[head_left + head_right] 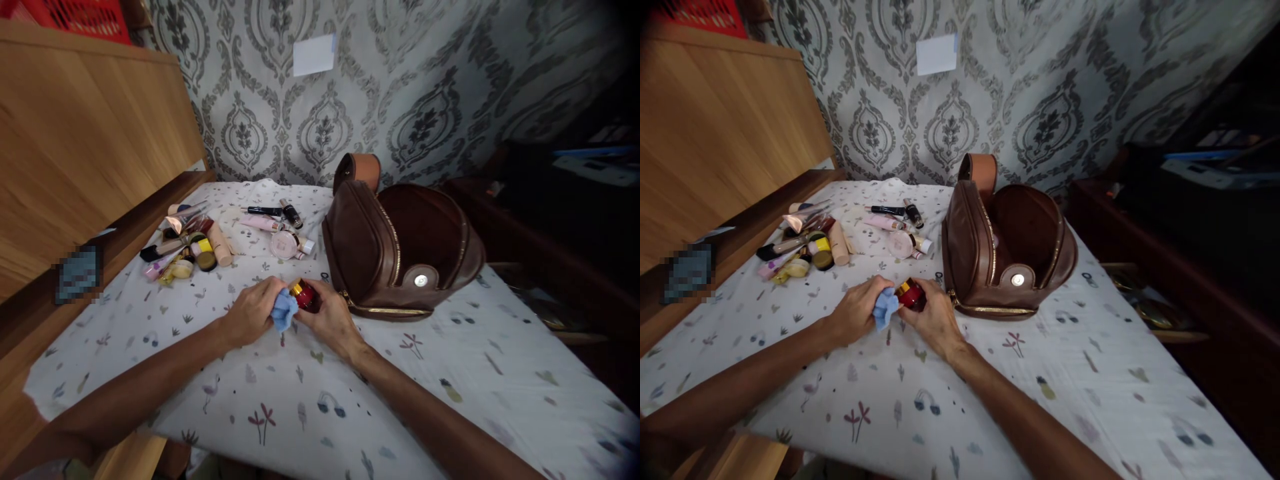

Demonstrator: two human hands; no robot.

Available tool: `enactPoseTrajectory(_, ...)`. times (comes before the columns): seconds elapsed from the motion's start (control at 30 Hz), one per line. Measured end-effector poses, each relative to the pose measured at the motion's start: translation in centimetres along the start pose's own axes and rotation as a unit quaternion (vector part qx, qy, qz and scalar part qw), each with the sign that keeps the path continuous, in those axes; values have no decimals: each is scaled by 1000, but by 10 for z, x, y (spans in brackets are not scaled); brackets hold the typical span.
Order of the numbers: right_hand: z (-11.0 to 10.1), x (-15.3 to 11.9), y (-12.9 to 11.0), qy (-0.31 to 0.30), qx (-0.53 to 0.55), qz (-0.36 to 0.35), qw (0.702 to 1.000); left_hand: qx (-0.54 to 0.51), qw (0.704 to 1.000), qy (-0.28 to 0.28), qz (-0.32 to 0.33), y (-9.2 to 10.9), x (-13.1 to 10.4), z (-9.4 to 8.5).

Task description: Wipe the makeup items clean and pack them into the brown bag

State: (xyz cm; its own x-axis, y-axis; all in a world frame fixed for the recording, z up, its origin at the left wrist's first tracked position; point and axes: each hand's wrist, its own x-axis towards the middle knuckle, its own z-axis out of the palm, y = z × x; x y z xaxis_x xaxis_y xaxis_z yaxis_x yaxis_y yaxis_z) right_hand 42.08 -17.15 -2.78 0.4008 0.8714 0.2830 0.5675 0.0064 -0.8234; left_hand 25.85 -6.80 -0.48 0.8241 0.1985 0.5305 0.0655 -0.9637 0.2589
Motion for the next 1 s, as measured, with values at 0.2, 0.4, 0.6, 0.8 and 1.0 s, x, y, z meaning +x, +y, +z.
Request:
enactPoseTrajectory(0.2,-2,-3,0,-6,-32,-54,998,19,987,48,153,6,7,-4)
enactPoseTrajectory(0.4,3,-11,-3,-37,-49,-115,992,36,982,62,173,6,8,-4)
enactPoseTrajectory(0.6,2,-13,-7,-100,-47,-145,983,14,994,25,107,7,7,-4)
enactPoseTrajectory(0.8,1,-13,-4,-112,-39,-166,979,-6,999,-14,32,10,7,-4)
enactPoseTrajectory(1.0,3,-17,-3,-114,-90,-208,967,-109,976,-81,-171,15,11,-11)
